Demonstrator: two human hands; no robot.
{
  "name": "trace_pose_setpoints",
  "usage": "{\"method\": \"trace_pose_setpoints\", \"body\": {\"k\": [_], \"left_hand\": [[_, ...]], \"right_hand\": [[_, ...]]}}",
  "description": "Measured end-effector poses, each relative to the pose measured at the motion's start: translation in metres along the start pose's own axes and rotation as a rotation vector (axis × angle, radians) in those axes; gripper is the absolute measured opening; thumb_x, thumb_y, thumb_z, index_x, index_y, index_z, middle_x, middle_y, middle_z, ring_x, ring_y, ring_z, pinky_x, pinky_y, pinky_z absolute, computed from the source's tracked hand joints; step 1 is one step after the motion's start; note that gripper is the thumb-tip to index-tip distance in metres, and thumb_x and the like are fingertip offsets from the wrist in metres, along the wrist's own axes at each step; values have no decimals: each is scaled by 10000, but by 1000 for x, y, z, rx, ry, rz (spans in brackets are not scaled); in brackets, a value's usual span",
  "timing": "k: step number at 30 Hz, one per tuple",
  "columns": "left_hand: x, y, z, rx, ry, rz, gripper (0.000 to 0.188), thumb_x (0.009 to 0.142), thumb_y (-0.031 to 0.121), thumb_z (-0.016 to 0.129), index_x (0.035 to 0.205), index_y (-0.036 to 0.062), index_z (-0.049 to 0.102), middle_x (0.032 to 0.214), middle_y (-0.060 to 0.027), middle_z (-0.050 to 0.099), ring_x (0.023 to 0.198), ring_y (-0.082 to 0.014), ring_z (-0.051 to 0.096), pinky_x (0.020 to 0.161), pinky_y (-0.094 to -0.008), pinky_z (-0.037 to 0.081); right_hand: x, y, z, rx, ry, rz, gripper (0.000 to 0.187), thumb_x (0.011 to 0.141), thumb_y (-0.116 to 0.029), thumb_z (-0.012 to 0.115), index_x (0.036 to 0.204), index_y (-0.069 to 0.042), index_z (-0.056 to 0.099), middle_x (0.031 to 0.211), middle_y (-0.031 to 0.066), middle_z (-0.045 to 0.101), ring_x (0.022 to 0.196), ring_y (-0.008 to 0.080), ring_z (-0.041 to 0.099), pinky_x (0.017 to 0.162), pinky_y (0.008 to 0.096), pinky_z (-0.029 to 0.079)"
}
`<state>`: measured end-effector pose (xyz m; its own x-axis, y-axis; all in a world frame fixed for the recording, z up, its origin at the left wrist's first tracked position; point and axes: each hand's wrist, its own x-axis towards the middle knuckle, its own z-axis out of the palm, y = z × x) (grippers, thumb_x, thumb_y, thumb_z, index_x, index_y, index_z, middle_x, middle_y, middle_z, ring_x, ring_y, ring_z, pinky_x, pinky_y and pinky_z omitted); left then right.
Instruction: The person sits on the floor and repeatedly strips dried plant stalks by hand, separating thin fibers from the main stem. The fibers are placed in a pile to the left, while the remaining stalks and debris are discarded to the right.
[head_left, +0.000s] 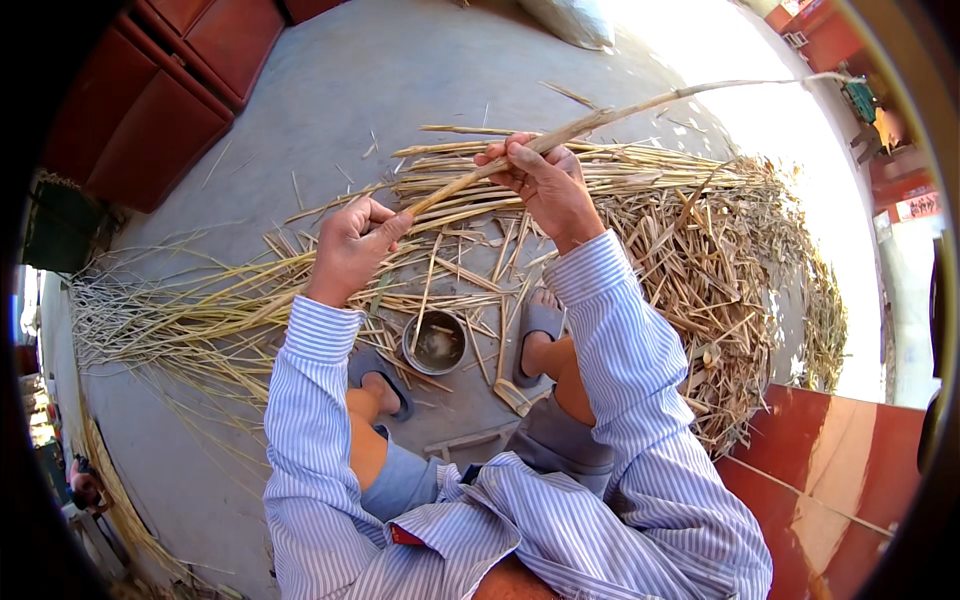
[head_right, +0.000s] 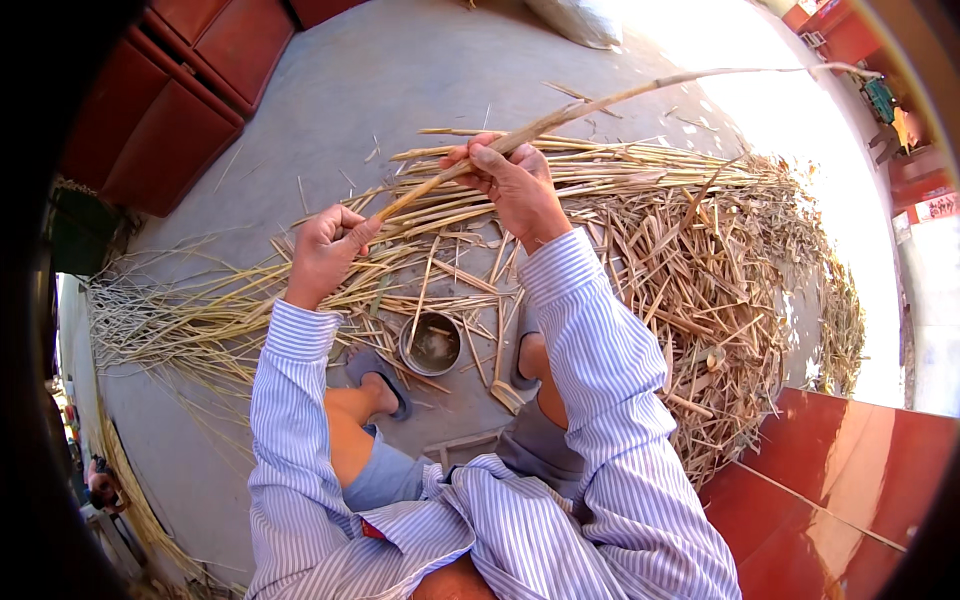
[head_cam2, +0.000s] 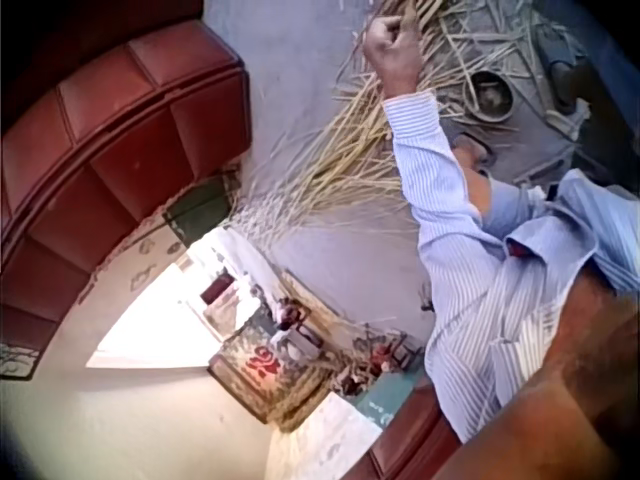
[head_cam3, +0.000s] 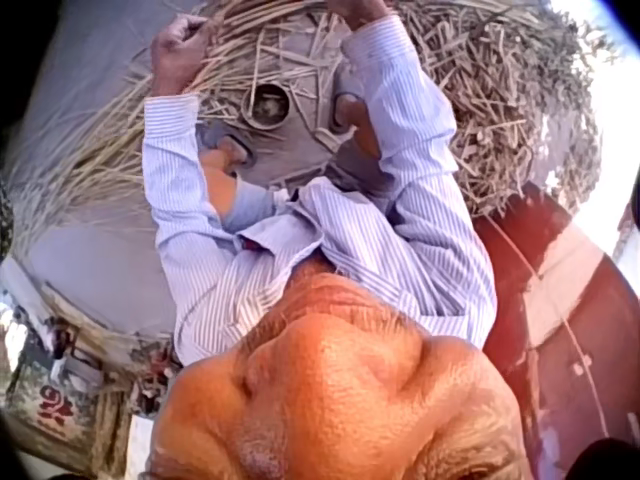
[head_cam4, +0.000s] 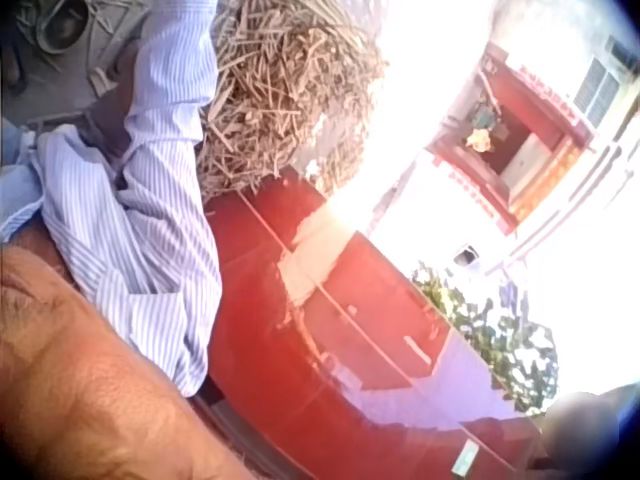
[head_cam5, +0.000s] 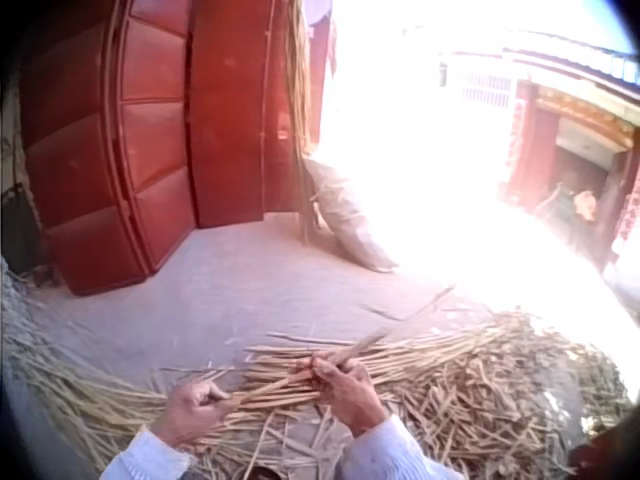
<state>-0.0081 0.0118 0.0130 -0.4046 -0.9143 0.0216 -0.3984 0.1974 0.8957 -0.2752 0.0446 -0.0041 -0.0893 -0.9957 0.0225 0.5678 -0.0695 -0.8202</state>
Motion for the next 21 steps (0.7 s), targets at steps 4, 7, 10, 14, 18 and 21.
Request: {"method": "trace_pose_setpoints", "body": {"k": [4, 7, 10, 14, 18, 21], "left_hand": [[3, 4, -28, -260, -296, -362, 305, 882, 289, 749, 848, 12, 629, 684, -21, 620, 589, -44, 527, 521, -204, 420], [-2, -8, -46, -127, -204, -171, 312, 878, 294, 753, 836, 12, 625, 704, -21, 619, 603, -40, 525, 535, -203, 422], [-3, -30, -55, 128, -92, 3, 289, 847, 251, 773, 909, -1, 645, 732, -29, 636, 654, -86, 574, 579, -260, 459], [3, 0, -13, 343, 92, 336, 241, 831, 219, 767, 946, 29, 672, 760, -75, 670, 692, -130, 627, 624, -296, 491], [11, -6, 8, 227, 141, 351, 199, 853, 188, 748, 943, 21, 687, 767, -76, 696, 700, -118, 645, 619, -280, 500], [15, -12, -5, -166, 142, 80, 197, 872, 173, 741, 942, -3, 689, 766, -56, 703, 690, -96, 639, 588, -237, 487]], "right_hand": [[-8, -25, 4, 47, -226, -151, 125, 965, -155, 607, 1014, -47, 645, 1006, 112, 704, 1019, 262, 676, 926, 397, 551], [-9, -44, -22, 42, -12, -333, 142, 974, -173, 599, 1019, -43, 637, 998, 110, 702, 1008, 256, 678, 922, 400, 548], [-7, -41, -47, 95, 253, -295, 179, 990, -207, 582, 1050, -42, 617, 994, 104, 703, 983, 238, 682, 876, 360, 553], [-8, -21, -23, 26, 254, -92, 212, 993, -252, 581, 1030, -48, 626, 975, 106, 707, 952, 211, 677, 843, 331, 553], [-4, -8, -11, -57, 318, 23, 298, 971, -348, 609, 1003, -55, 648, 963, 102, 719, 888, 164, 672, 816, 304, 552], [-4, -10, -12, -122, 272, 52, 297, 978, -339, 600, 1006, -49, 658, 976, 100, 723, 878, 158, 672, 794, 297, 554]]}}
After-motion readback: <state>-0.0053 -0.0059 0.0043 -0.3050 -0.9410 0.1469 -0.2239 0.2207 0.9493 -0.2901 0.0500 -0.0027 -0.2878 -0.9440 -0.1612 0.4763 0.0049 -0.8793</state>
